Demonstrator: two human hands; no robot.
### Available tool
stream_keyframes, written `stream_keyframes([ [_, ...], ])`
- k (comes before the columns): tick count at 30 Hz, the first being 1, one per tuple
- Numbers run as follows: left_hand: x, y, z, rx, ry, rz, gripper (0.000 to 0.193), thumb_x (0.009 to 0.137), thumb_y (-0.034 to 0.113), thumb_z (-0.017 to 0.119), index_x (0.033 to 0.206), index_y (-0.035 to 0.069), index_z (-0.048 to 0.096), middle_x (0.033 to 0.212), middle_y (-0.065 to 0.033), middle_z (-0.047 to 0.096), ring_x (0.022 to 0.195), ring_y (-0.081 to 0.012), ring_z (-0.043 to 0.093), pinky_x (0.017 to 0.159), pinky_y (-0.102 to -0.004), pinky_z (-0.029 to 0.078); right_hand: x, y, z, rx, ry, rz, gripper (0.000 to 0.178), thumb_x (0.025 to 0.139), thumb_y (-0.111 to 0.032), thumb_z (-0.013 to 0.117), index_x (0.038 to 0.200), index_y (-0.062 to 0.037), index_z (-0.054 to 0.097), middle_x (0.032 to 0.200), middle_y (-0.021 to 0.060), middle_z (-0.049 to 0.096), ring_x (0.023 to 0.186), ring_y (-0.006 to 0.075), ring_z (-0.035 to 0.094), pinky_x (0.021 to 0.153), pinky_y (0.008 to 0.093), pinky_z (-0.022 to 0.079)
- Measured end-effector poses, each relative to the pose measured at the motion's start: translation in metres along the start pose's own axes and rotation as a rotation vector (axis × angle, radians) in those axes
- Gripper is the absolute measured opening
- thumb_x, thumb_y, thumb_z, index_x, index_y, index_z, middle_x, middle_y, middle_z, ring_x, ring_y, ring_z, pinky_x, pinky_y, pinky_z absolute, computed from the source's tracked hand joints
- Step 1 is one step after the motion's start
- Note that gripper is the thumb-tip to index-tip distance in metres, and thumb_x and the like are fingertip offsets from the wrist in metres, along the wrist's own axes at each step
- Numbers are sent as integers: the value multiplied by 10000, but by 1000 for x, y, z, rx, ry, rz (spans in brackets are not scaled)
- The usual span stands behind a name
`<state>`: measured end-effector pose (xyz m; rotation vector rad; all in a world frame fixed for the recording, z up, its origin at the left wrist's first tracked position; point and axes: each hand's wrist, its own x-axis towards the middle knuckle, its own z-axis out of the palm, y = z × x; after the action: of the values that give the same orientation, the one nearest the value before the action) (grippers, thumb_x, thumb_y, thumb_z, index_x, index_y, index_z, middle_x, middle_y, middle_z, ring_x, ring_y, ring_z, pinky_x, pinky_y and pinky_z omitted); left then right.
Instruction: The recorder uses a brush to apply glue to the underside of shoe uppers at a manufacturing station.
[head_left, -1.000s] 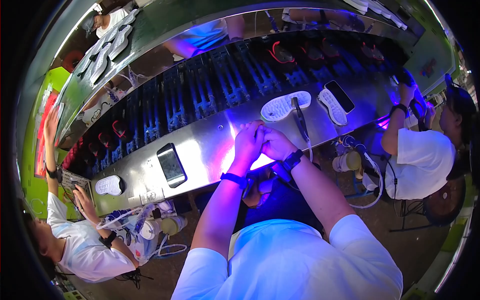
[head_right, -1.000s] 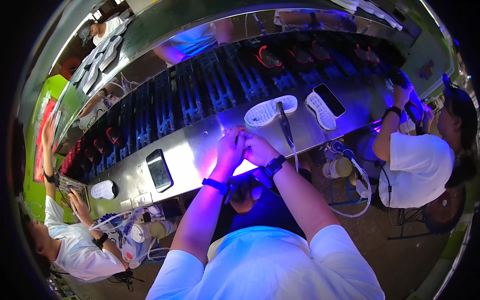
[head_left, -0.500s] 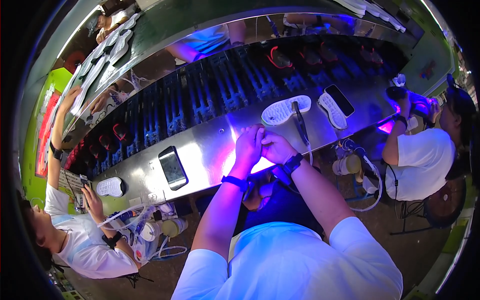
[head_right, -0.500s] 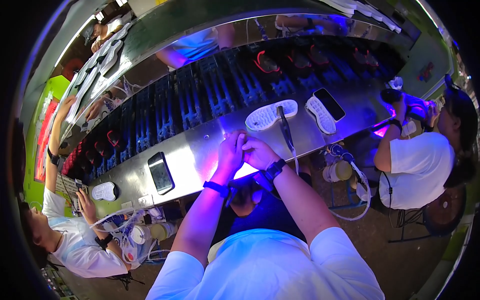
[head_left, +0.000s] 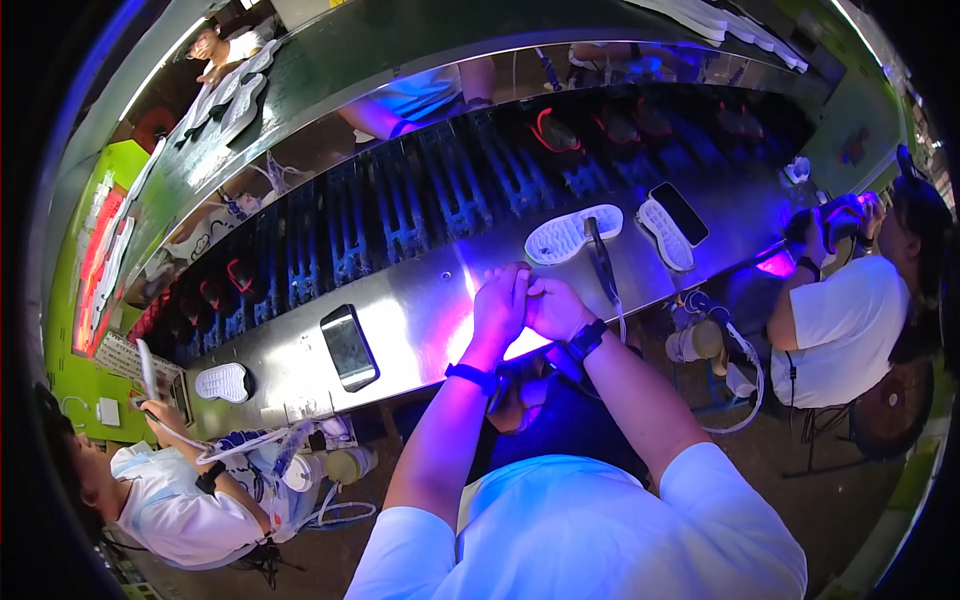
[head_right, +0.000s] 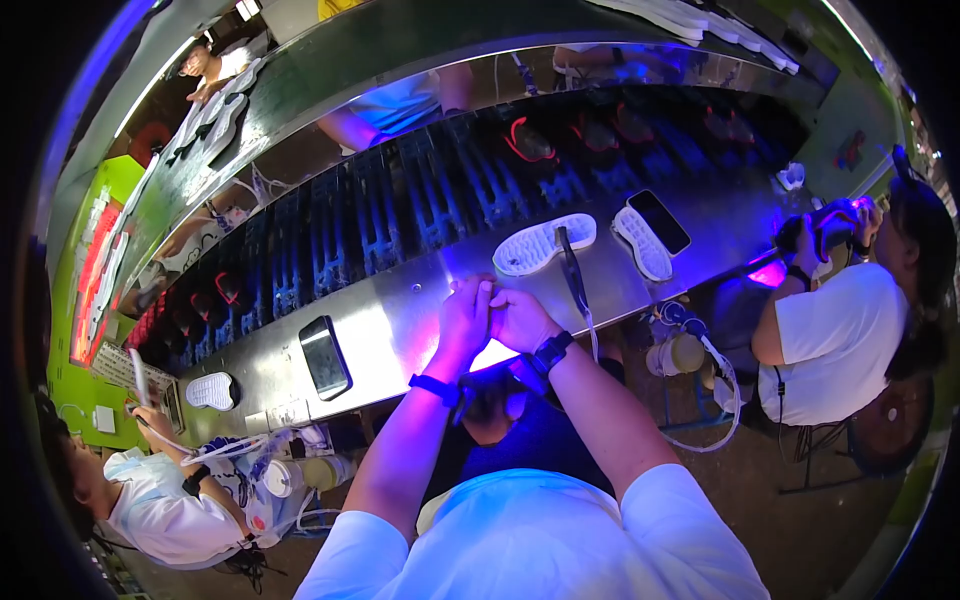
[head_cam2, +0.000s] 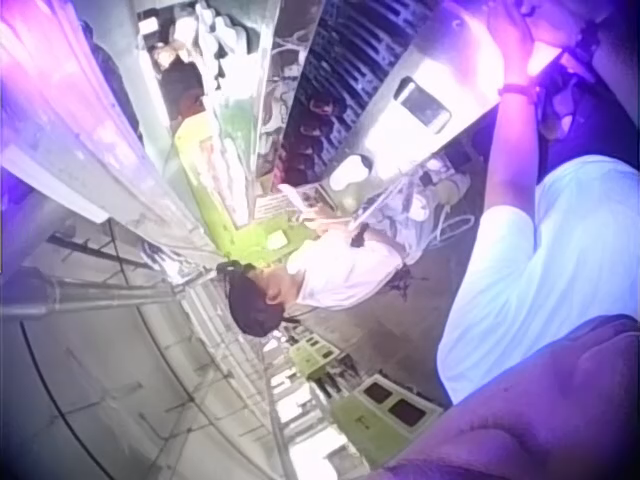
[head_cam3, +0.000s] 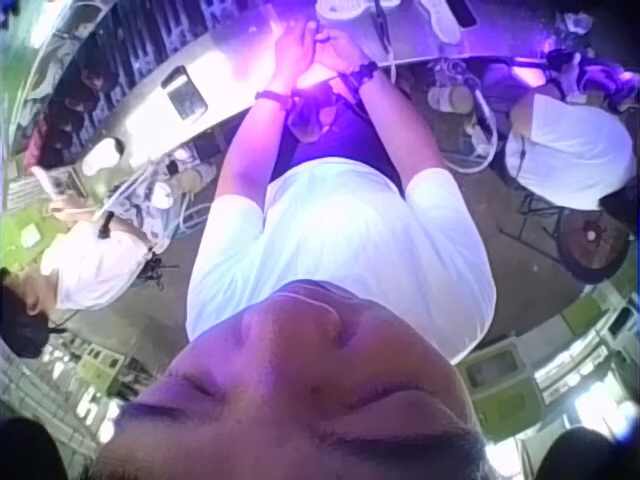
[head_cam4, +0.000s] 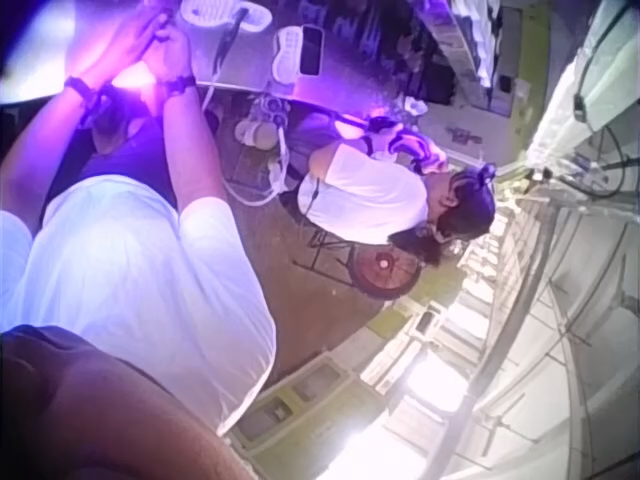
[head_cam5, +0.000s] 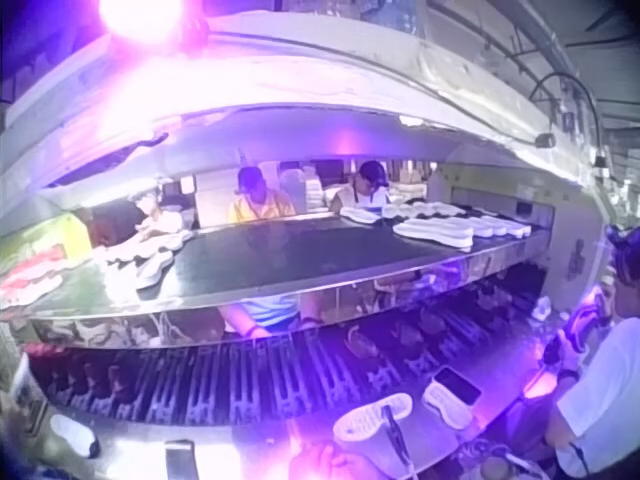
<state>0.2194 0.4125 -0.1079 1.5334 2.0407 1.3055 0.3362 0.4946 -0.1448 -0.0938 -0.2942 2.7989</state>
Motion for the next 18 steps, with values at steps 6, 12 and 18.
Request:
stream_keyframes([
  [6,1,6,5,-29,27,41,271,1029,275,542,1105,57,684,987,-180,701,940,-401,672,860,-484,516,1,-4,-8,42,-47,6,404,1085,-164,366,1432,20,460,1481,178,507,1369,292,508,1177,417,403],
  [12,1,7,5,-22,28,34,279,1014,296,567,1107,59,681,1001,-180,701,933,-396,677,858,-475,522,-2,-4,0,-140,64,-32,436,1092,-193,433,1463,32,461,1448,150,546,1342,255,539,1163,376,419],
  [18,1,6,16,-23,39,50,299,1006,308,572,1104,50,687,1025,-195,700,976,-409,665,904,-489,505,-8,-10,-6,-144,72,-42,434,1089,-176,431,1467,35,452,1447,157,542,1329,254,547,1153,368,431],
])
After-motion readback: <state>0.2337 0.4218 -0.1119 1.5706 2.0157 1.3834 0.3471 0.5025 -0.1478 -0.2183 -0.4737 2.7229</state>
